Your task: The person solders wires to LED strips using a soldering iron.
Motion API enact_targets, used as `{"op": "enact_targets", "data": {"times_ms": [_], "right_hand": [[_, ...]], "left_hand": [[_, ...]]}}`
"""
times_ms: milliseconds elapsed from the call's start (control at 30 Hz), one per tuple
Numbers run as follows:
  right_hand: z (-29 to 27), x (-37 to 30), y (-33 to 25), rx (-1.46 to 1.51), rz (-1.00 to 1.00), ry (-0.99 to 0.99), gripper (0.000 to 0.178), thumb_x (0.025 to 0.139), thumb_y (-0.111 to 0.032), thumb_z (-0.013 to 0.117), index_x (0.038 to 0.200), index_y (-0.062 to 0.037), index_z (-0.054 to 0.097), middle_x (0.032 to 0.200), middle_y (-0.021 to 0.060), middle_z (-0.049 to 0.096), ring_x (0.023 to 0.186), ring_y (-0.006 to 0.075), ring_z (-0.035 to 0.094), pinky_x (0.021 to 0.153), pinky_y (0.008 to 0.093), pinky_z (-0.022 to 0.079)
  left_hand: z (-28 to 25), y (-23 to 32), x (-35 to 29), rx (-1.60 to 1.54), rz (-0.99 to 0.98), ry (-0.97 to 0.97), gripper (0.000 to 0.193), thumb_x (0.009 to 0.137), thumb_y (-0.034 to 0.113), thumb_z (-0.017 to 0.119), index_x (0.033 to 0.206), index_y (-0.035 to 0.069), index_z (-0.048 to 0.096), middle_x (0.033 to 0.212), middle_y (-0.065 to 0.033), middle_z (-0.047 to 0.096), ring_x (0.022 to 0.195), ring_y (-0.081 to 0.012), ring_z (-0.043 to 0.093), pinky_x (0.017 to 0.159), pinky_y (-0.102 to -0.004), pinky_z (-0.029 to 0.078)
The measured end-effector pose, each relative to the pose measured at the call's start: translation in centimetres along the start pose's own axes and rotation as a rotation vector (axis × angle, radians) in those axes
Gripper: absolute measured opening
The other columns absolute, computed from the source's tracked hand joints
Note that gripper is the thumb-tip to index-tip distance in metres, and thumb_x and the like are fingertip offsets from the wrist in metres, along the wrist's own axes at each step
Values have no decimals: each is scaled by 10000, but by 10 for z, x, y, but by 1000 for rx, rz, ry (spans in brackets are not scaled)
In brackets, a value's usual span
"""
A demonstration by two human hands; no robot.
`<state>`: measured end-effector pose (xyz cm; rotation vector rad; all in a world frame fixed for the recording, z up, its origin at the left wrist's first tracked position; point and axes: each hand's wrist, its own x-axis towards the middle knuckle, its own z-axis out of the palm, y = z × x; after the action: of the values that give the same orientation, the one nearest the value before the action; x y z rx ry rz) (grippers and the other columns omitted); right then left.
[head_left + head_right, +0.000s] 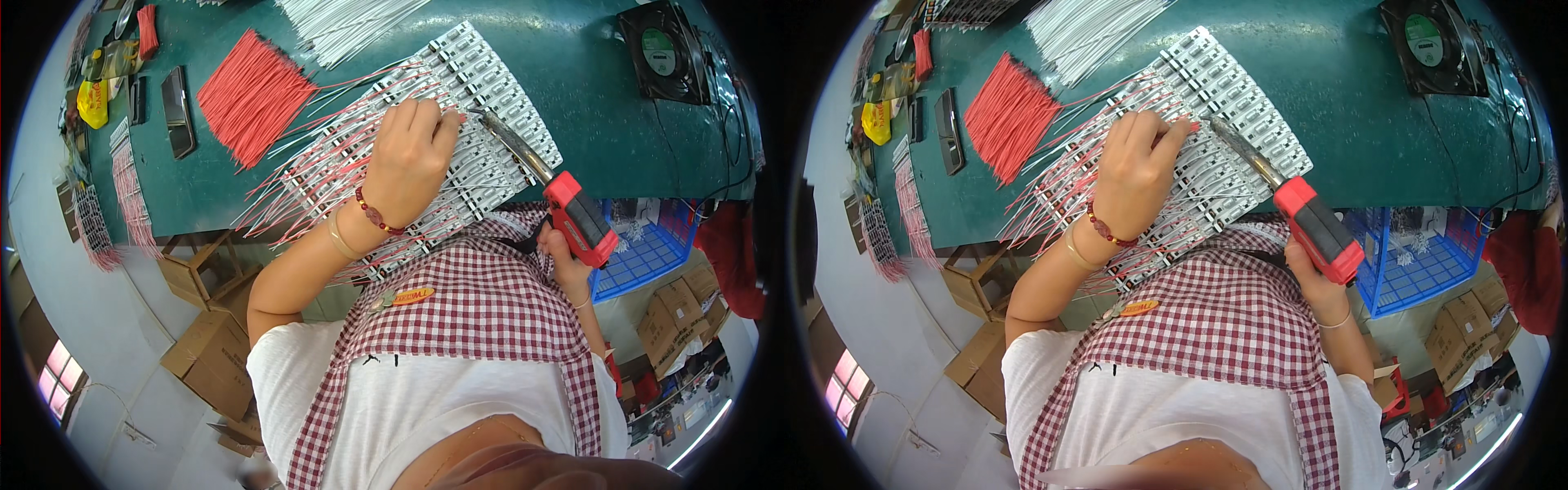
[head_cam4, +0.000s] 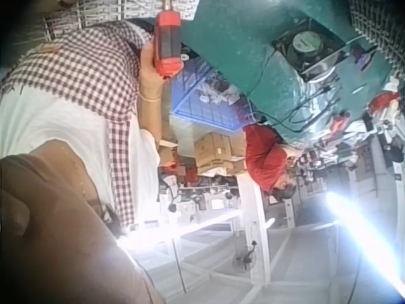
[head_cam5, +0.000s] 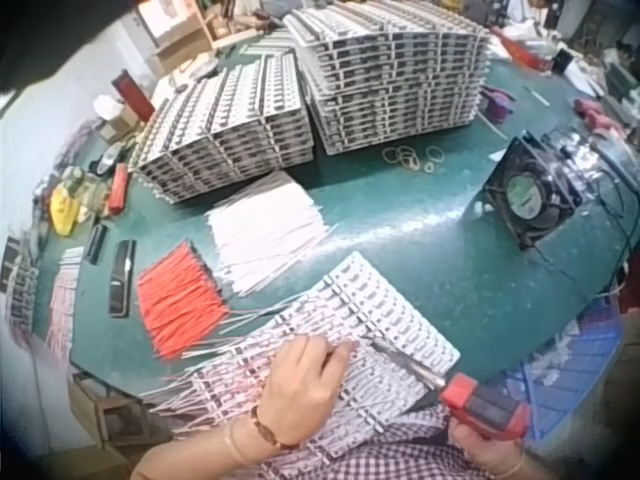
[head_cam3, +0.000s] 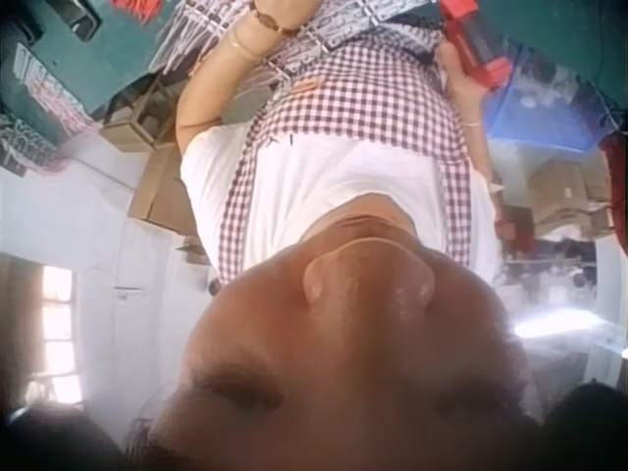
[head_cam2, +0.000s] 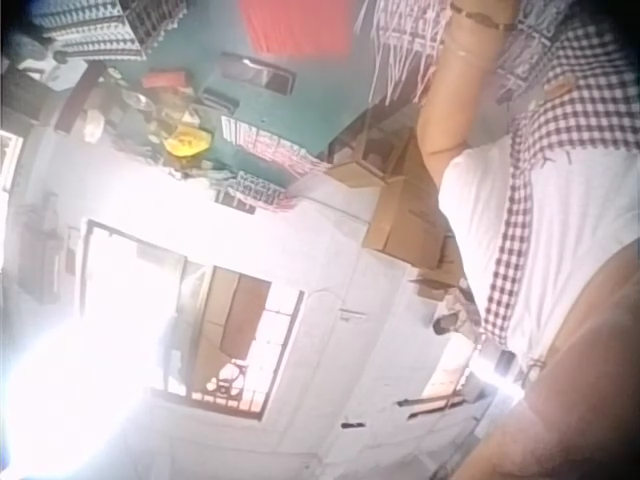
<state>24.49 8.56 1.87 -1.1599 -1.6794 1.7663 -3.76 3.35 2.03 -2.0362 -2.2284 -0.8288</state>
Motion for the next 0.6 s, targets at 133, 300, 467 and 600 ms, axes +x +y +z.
{"op": "enact_targets", "data": {"times_ms": [133, 300, 467, 600], "right_hand": [[-7, 1, 10, -119, -41, -63, 273, 844, -58, 690, 1107, -2, 645, 864, 55, 644, 749, 127, 599, 662, 277, 485], [-7, 1, 7, -217, -71, -24, 239, 821, -79, 714, 1040, 5, 666, 873, 74, 660, 739, 148, 621, 660, 291, 498], [-11, -4, 10, -152, -61, 0, 237, 829, -81, 705, 1041, 14, 661, 915, 85, 676, 782, 160, 644, 695, 300, 515], [-14, -6, 14, -109, -45, -34, 251, 862, -80, 678, 1088, 22, 639, 888, 67, 659, 762, 140, 618, 687, 288, 501]], "left_hand": [[1, 0, 0, -3, -1, 4, 213, 756, 10, 645, 966, 17, 677, 767, -63, 479, 716, -216, 494, 643, -338, 409], [1, -2, 1, -3, 14, -19, 150, 772, 29, 625, 917, 3, 655, 780, -74, 480, 745, -222, 496, 656, -346, 409], [-1, 1, 2, 19, 12, -45, 100, 780, 56, 610, 855, -8, 626, 793, -85, 481, 767, -227, 496, 663, -348, 409], [-3, 1, 1, 52, 6, -55, 96, 777, 66, 604, 849, 4, 618, 787, -87, 483, 773, -231, 504, 679, -355, 409]]}}
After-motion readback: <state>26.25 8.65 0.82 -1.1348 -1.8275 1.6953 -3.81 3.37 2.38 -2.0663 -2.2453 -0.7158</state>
